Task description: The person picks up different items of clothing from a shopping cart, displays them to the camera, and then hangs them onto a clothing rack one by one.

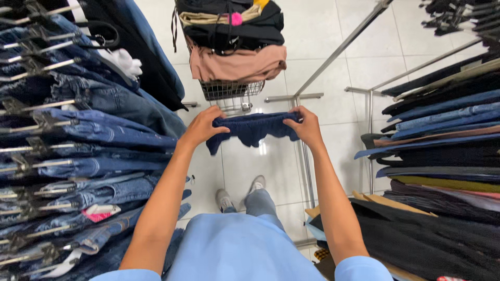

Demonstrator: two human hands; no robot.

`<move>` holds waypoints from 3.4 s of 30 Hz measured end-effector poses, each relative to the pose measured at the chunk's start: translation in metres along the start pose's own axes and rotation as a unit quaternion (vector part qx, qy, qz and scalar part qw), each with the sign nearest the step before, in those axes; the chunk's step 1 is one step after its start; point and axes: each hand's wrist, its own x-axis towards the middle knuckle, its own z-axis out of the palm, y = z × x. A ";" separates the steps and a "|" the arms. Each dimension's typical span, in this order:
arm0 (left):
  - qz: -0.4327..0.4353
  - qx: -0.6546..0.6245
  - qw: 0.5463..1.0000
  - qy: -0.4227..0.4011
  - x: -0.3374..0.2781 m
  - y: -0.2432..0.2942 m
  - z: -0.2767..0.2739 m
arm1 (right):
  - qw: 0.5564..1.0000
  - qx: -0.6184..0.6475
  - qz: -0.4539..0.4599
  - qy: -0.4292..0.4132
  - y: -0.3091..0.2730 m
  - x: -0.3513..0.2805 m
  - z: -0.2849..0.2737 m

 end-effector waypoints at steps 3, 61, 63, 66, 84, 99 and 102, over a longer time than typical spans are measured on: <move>-0.031 -0.031 0.999 0.029 0.014 -0.002 -0.007 | 1.000 -0.006 -0.024 0.003 -0.001 0.014 0.001; -0.347 -0.119 0.930 -0.019 0.448 -0.243 -0.172 | 0.903 -0.168 -0.252 -0.305 -0.139 0.653 0.283; -0.349 -0.121 0.929 -0.002 0.448 -0.235 -0.176 | 0.904 -0.123 -0.220 -0.347 -0.157 0.650 0.262; -0.350 -0.132 0.927 0.030 0.446 -0.233 -0.174 | 0.904 -0.067 -0.165 -0.389 -0.183 0.641 0.232; -0.311 -0.144 0.926 0.160 0.428 -0.232 -0.161 | 0.909 -0.028 -0.035 -0.415 -0.183 0.618 0.221; -0.390 -0.206 0.879 0.180 0.417 -0.249 -0.152 | 0.893 -0.028 -0.070 -0.443 -0.166 0.609 0.240; -0.368 -0.201 0.891 0.174 0.418 -0.249 -0.150 | 0.895 -0.009 -0.064 -0.442 -0.166 0.611 0.238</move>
